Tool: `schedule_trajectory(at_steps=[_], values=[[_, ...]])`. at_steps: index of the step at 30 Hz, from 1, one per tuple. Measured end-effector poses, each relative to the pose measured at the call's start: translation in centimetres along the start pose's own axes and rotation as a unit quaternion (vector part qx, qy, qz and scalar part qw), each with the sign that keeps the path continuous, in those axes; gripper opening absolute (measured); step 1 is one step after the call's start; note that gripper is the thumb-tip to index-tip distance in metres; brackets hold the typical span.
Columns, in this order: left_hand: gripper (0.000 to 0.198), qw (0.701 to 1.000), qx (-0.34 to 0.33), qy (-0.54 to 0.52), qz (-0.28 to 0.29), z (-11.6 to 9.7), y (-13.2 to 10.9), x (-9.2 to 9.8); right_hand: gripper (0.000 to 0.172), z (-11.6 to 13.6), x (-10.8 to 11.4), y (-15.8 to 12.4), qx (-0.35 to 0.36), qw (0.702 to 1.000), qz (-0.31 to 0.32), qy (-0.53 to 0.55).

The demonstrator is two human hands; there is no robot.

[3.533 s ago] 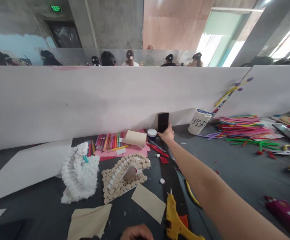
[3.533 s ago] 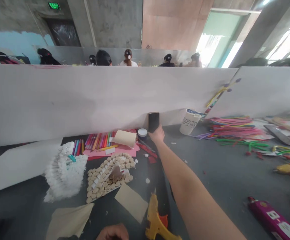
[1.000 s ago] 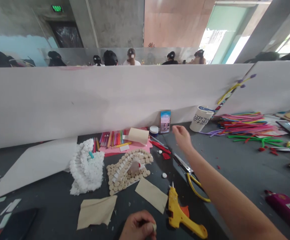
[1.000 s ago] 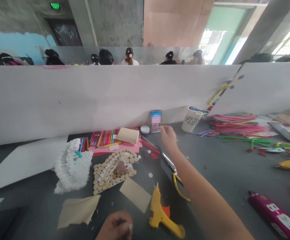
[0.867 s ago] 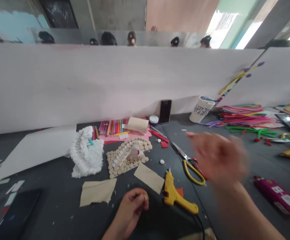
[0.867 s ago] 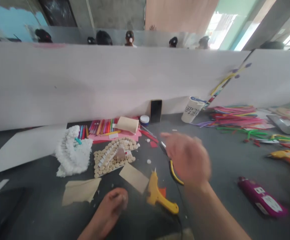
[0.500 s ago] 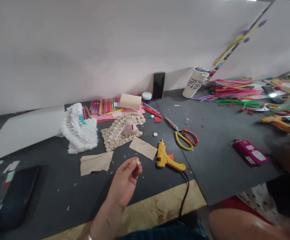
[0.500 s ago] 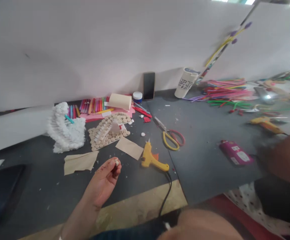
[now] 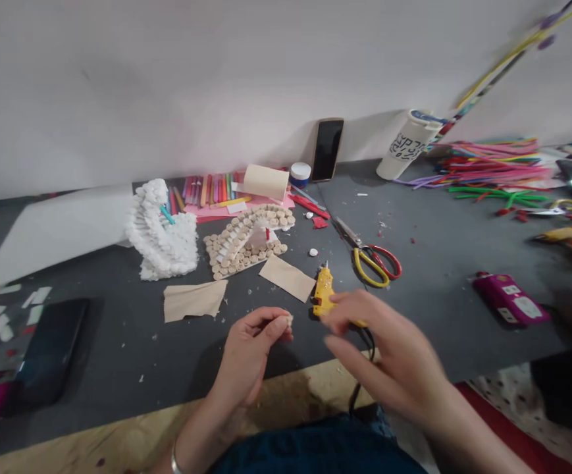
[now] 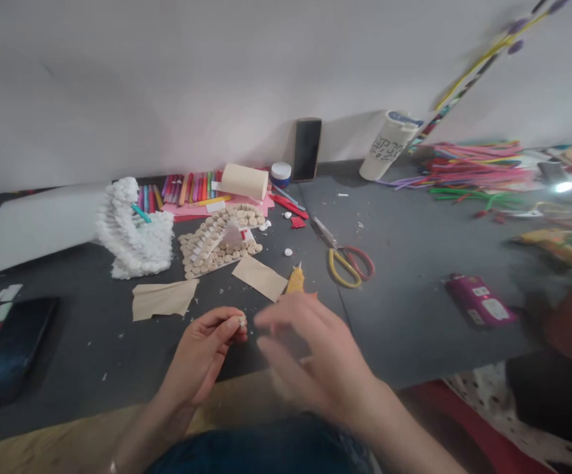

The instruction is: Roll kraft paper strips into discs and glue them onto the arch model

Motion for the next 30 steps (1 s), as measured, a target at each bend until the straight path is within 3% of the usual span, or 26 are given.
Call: schedule_trajectory(at_steps=[6,13,18,23,26,30], values=[[0.021,0.998,0.029,0.026,0.043,0.3,0.0,-0.8,0.014,-1.3,-3.5,0.8,0.06,0.998,0.022,0.008],[0.023,0.998,0.037,0.037,0.018,0.9,0.4,-1.2,0.011,-2.1,-4.0,0.1,0.036,0.998,-0.023,0.051],[0.025,0.997,-0.036,0.07,0.0,0.5,0.7,-1.0,0.007,-3.1,-5.4,-0.6,-0.108,0.986,-0.049,0.119],[0.027,0.973,-0.107,0.19,0.075,-0.8,0.5,-0.8,0.008,-4.2,-6.3,-1.3,-0.318,0.92,-0.051,0.222],[0.028,0.963,-0.142,0.216,0.081,-1.1,0.5,-0.6,0.011,-4.3,-6.3,-1.2,-0.366,0.892,-0.03,0.263],[0.021,0.947,-0.176,0.264,0.052,-0.9,0.7,-0.4,0.013,-4.7,-6.5,-1.1,-0.389,0.884,0.011,0.258]])
Point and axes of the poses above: each hand's wrist, its own y-axis towards the middle knuckle, its own x-axis out of the back of the hand, z = x × y, the point moved 3 cm from there along y, towards the middle knuckle, and after that the axes turned 10 degrees about -z, right-handed, at the moved point
